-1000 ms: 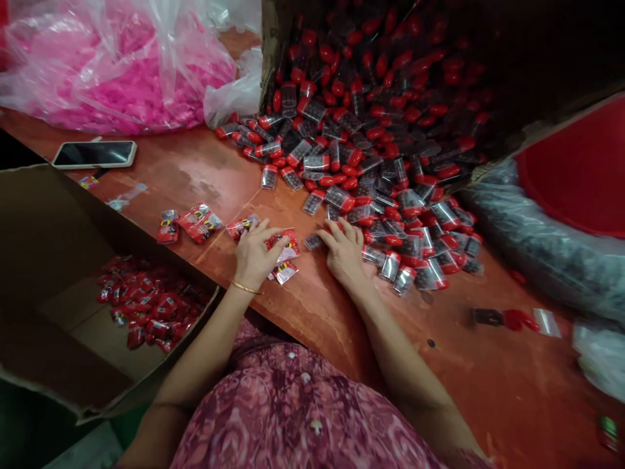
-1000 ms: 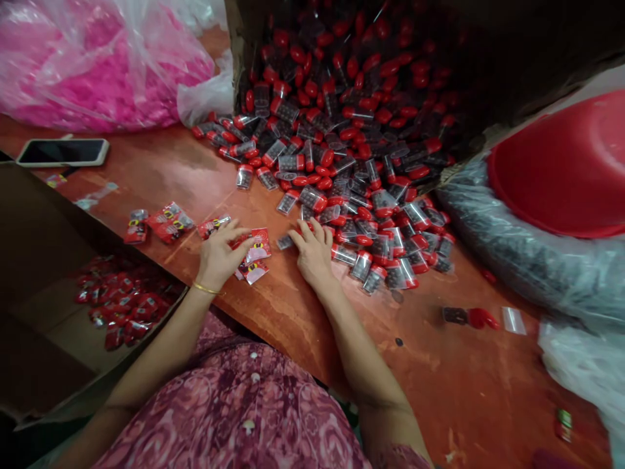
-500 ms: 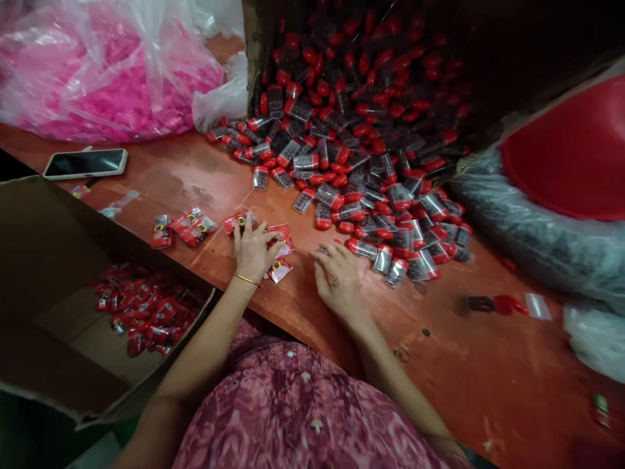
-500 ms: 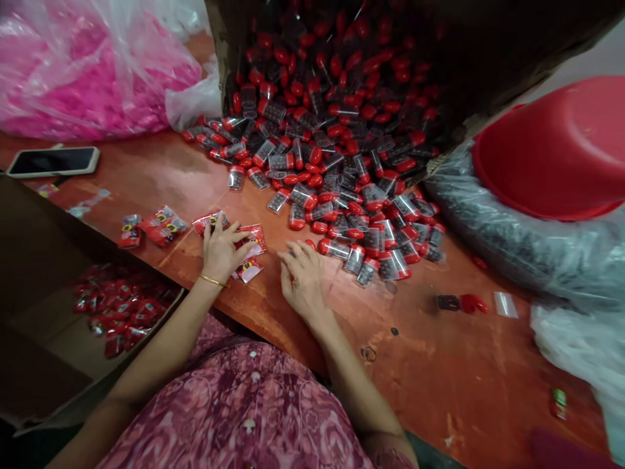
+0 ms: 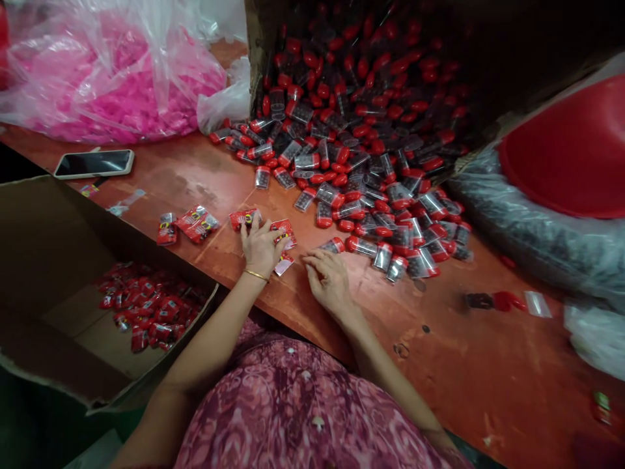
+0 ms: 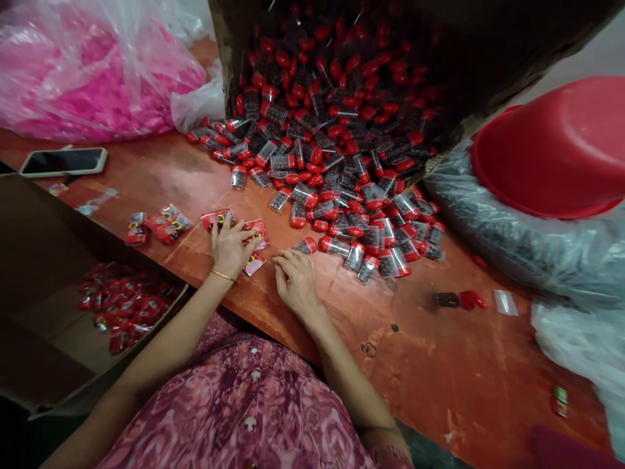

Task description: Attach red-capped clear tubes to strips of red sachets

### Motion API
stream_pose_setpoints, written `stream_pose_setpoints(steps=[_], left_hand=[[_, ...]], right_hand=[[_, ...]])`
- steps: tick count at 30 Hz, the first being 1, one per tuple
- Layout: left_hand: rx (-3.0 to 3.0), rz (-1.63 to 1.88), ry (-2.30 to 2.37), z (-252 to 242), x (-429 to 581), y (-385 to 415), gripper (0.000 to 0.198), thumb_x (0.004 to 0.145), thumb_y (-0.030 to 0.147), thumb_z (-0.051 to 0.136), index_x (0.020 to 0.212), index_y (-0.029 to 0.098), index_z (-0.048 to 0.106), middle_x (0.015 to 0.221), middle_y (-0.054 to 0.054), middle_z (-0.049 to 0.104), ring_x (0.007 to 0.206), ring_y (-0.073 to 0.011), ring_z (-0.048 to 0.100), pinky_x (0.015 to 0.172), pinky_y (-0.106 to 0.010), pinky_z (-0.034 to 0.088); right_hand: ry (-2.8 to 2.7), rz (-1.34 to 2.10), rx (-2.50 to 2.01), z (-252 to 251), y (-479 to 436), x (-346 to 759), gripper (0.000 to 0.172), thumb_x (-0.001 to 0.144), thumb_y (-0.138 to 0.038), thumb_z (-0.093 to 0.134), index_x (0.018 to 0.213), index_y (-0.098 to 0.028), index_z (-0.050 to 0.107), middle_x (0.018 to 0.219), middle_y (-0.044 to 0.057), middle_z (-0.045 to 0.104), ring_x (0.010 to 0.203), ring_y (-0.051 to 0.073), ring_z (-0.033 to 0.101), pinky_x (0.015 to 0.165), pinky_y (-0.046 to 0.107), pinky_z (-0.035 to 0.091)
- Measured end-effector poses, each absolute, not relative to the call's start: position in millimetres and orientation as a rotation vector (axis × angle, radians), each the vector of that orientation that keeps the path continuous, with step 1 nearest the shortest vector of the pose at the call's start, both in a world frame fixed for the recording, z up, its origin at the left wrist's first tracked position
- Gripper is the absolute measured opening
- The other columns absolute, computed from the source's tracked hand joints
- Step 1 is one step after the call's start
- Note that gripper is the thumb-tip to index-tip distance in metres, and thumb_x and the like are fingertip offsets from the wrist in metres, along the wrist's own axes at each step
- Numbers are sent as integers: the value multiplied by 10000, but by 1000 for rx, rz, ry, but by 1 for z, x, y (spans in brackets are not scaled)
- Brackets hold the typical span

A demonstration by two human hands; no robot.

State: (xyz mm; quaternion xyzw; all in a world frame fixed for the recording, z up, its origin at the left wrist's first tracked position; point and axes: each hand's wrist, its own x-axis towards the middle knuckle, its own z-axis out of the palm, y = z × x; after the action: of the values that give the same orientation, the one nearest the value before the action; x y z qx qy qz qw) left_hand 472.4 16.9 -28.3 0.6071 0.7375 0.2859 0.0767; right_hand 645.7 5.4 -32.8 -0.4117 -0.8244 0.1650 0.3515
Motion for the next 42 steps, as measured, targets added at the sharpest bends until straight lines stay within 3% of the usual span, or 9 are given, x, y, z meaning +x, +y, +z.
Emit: stream_pose_setpoints(steps=[8,13,17,20,22,26,29,37,42], left_hand=[[1669,996,2216,-25,480,26,179,784,347,581,778,251,732,1130,-70,668,1276,-320,417,1081,-545,186],[1535,1161,2173,-4,486,17,206,767,380,614,874,252,735,1279,-86,579,1297,-332,389,1066,-565,196],[1524,1256,2046,6,497,8,192,762,356,626,890,254,727,1278,-71,583,1304,-303,386,1081,-527,209],[1270,1384,1923,7,499,-1,281,755,385,633,977,225,695,1181,-84,640,1196,-260,505,1019,-430,356],[970,1323,1766,7,498,-7,347,722,466,643,925,189,693,983,-82,697,959,-218,625,835,-344,491],[484,1151,1417,11,501,-16,428,524,530,756,648,136,641,633,-15,635,557,-108,571,486,-211,471],[321,1260,1346,13,506,-16,430,414,438,829,617,127,613,597,16,619,532,-77,551,499,-193,476],[162,1191,1206,13,508,-11,390,431,356,841,651,131,612,625,9,656,574,-105,596,529,-228,503],[91,1286,1233,13,508,-7,373,417,319,851,634,129,613,605,12,661,532,-82,585,510,-192,475]], right_hand=[[-2007,574,-1110,-29,6,646,185,855,-222,485,886,-209,667,921,72,708,882,207,613,820,378,458],[-1538,1135,-1216,-16,13,630,276,830,-437,519,926,-209,642,856,44,691,741,166,602,652,288,480],[-1309,1457,-1123,-9,27,610,362,771,-546,537,769,-192,616,707,3,631,597,120,537,506,219,412],[-1279,1378,-1149,-10,30,605,385,764,-549,531,620,-193,537,563,-31,510,514,99,436,482,219,353],[-1317,1256,-1178,-12,27,606,395,784,-527,510,563,-201,472,517,-46,436,496,92,384,482,222,322],[-1469,1093,-1196,-15,17,610,378,834,-448,461,544,-208,426,505,-50,389,490,92,357,490,232,287],[-1571,1070,-1170,-16,12,612,342,855,-404,448,575,-208,456,535,-43,420,517,100,389,514,236,300],[-1813,971,-1240,-14,19,630,393,895,-445,391,599,-209,496,558,-24,487,541,116,458,527,229,331],[-2077,514,-2021,1,30,646,505,907,-509,346,715,-151,644,675,107,667,671,195,621,595,261,385]])
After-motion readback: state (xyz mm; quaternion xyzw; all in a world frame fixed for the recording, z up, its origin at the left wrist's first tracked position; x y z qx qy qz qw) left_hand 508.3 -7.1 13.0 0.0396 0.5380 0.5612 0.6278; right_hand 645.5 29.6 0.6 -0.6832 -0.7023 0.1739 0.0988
